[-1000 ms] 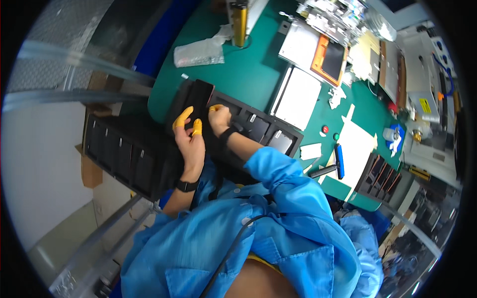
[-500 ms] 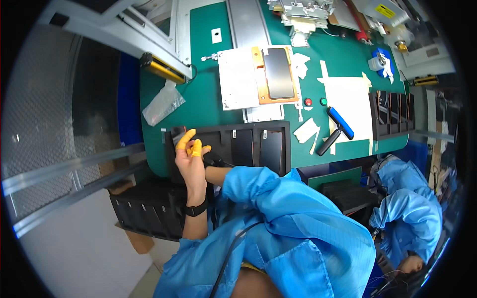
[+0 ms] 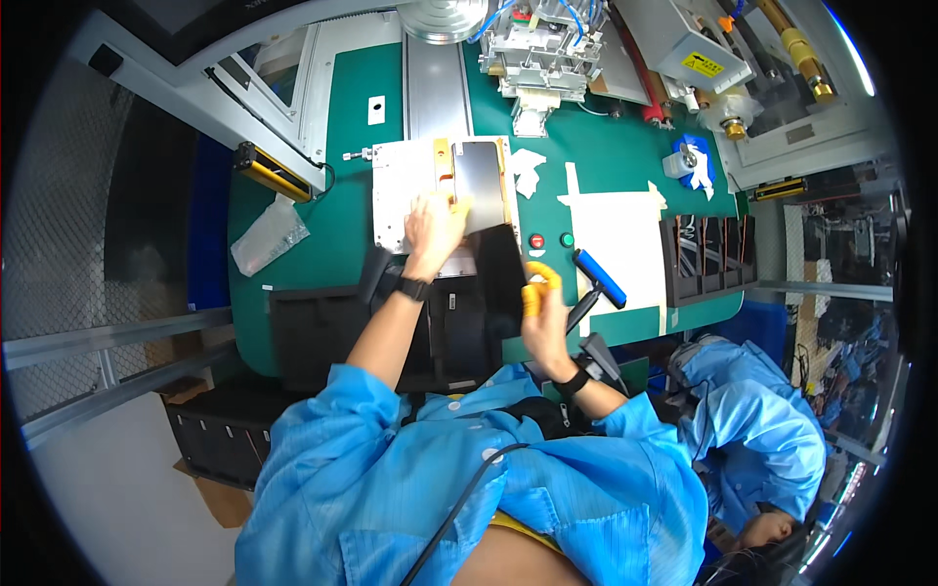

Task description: The worker is assembling smartphone screens and back panels using a roller and a specialized alignment jig on a manufacturing line.

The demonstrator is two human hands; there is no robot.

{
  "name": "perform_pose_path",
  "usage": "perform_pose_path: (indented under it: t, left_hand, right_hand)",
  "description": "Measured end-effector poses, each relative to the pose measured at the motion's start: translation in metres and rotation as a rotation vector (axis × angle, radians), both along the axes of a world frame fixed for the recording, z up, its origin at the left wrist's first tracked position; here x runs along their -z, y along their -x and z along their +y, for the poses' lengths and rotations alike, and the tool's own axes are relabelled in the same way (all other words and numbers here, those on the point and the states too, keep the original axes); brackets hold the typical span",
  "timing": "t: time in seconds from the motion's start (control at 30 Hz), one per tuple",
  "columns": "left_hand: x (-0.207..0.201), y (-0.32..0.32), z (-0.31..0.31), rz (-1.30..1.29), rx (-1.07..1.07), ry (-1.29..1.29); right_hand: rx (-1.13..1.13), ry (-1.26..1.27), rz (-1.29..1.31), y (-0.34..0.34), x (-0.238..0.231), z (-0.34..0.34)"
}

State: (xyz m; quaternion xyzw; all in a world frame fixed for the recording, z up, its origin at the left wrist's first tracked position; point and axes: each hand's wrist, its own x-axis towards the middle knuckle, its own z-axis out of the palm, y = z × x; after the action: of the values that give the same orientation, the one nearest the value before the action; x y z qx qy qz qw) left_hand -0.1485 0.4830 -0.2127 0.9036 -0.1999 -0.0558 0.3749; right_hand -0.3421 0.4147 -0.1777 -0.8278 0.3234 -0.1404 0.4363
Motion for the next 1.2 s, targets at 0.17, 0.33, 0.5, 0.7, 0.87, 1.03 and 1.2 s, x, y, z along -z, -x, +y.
perform_pose_path:
  t: [0.17, 0.33, 0.5, 0.7, 0.87, 1.03, 1.2]
  left_hand:
    - [0.01, -0.012, -0.028, 0.066, 0.017, -0.094]
    - [-0.017, -0.001, -0.001, 0.794, -0.143, 0.849]
    - [-0.05, 0.029, 0.056, 1.033, -0.147, 1.063]
    - [-0.053, 0.052, 0.088, 1.063, -0.219, 1.146]
    - [-0.051, 0.063, 0.11, 1.126, -0.251, 1.178]
    - [-0.05, 0.064, 0.097, 1.199, -0.214, 1.19]
    - [-0.055, 0.071, 0.098, 1.187, -0.224, 1.183]
  right_hand:
    - [0.136, 0.007, -0.151, -0.034, 0.009, -0.054]
    - [0.157, -0.086, -0.226, -0.1, 0.029, -0.053]
    - [0.152, 0.063, -0.231, -0.13, 0.043, -0.045]
    - [-0.048, 0.204, -0.18, -0.103, 0.046, -0.081]
    - [-0.003, 0.397, 0.711, 0.016, 0.027, -0.129]
    - [0.225, -0.061, 0.789, 0.082, 0.11, -0.156]
    - [0.78, -0.849, -0.015, 0.058, 0.106, -0.156]
